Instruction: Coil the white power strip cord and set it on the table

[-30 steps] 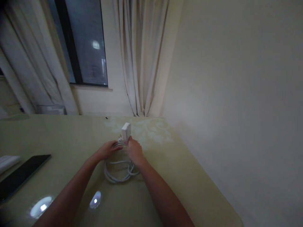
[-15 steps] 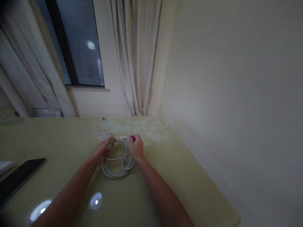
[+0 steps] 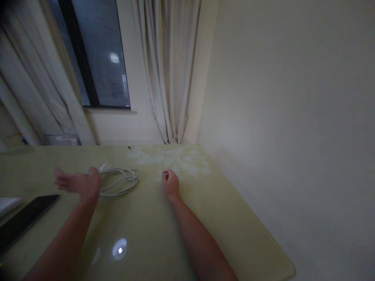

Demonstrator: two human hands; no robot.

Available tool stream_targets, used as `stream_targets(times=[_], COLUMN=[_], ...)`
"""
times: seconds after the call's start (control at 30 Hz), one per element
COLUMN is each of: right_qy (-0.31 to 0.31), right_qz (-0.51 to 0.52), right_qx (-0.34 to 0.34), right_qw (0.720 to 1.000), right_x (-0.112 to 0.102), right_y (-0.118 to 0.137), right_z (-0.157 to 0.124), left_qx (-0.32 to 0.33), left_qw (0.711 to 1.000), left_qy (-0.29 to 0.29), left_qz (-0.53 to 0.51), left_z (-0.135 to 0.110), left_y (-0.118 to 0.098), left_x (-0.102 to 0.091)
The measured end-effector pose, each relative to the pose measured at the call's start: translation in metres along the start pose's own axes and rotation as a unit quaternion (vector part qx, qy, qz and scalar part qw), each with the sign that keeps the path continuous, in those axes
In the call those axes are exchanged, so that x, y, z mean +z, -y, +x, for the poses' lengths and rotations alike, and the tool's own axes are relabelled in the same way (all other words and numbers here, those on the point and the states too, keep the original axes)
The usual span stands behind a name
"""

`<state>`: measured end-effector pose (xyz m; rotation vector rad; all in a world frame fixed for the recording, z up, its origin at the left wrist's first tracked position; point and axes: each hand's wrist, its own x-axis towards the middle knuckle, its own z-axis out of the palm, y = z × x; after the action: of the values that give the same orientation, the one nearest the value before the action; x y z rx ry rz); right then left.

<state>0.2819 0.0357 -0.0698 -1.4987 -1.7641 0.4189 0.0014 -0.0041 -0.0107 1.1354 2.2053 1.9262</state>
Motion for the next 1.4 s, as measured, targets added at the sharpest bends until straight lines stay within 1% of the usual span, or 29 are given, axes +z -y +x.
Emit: stream_targets(times=[0.03, 0.07, 0.1, 0.13, 0.17, 0.2, 0.23, 0.27, 0.3, 0.37, 0.43, 0.6, 0.73, 0.9, 1.1, 1.23, 1.4], right_qy=[0.005, 0.013, 0.024, 0.040, 0.060, 0.084, 0.110, 0.135, 0.157, 0.185, 0.197, 0.216, 0.224, 0.226, 0.214, 0.203, 0.186], right_qz=[-0.019, -0.039, -0.058, -0.078, -0.097, -0.116, -0.135, -0.152, -0.170, -0.201, -0.223, -0.249, -0.256, -0.253, -0.238, -0.217, -0.178], right_qx=[-0.009, -0.021, -0.036, -0.054, -0.075, -0.096, -0.117, -0.134, -0.148, -0.163, -0.170, -0.187, -0.193, -0.201, -0.195, -0.189, -0.181], right_qw=[1.000, 0.999, 0.997, 0.995, 0.991, 0.985, 0.978, 0.970, 0.962, 0.948, 0.939, 0.925, 0.920, 0.919, 0.927, 0.936, 0.949], right_x=[-0.002, -0.003, -0.003, -0.003, -0.003, -0.002, -0.001, 0.000, 0.000, -0.001, -0.003, -0.009, -0.012, -0.014, -0.017, -0.019, -0.018], right_y=[0.003, 0.007, 0.011, 0.014, 0.017, 0.019, 0.021, 0.022, 0.023, 0.023, 0.024, 0.027, 0.027, 0.023, 0.021, 0.020, 0.018], right_z=[-0.003, -0.006, -0.010, -0.014, -0.018, -0.022, -0.025, -0.028, -0.031, -0.036, -0.041, -0.052, -0.058, -0.061, -0.062, -0.064, -0.067], left_qx=[0.033, 0.072, 0.117, 0.150, 0.181, 0.204, 0.218, 0.227, 0.234, 0.241, 0.241, 0.243, 0.248, 0.251, 0.249, 0.250, 0.241], left_qw=[0.998, 0.992, 0.989, 0.987, 0.982, 0.971, 0.956, 0.933, 0.915, 0.887, 0.875, 0.868, 0.869, 0.871, 0.880, 0.890, 0.914], left_qy=[-0.052, -0.087, -0.071, -0.031, 0.039, 0.118, 0.196, 0.277, 0.327, 0.394, 0.420, 0.433, 0.428, 0.422, 0.403, 0.378, 0.313], left_qz=[0.026, 0.050, 0.057, 0.046, 0.035, 0.027, 0.019, 0.016, 0.014, 0.010, 0.012, 0.024, 0.031, 0.029, 0.027, 0.046, 0.097], left_z=[-0.006, -0.014, -0.025, -0.038, -0.054, -0.070, -0.087, -0.102, -0.116, -0.133, -0.139, -0.138, -0.142, -0.144, -0.143, -0.141, -0.135], left_y=[-0.009, -0.017, -0.025, -0.030, -0.033, -0.033, -0.031, -0.027, -0.022, -0.012, -0.005, -0.002, -0.004, -0.004, 0.000, 0.002, 0.007], left_x=[0.002, 0.007, 0.014, 0.022, 0.031, 0.039, 0.047, 0.054, 0.059, 0.061, 0.057, 0.040, 0.033, 0.030, 0.034, 0.037, 0.037])
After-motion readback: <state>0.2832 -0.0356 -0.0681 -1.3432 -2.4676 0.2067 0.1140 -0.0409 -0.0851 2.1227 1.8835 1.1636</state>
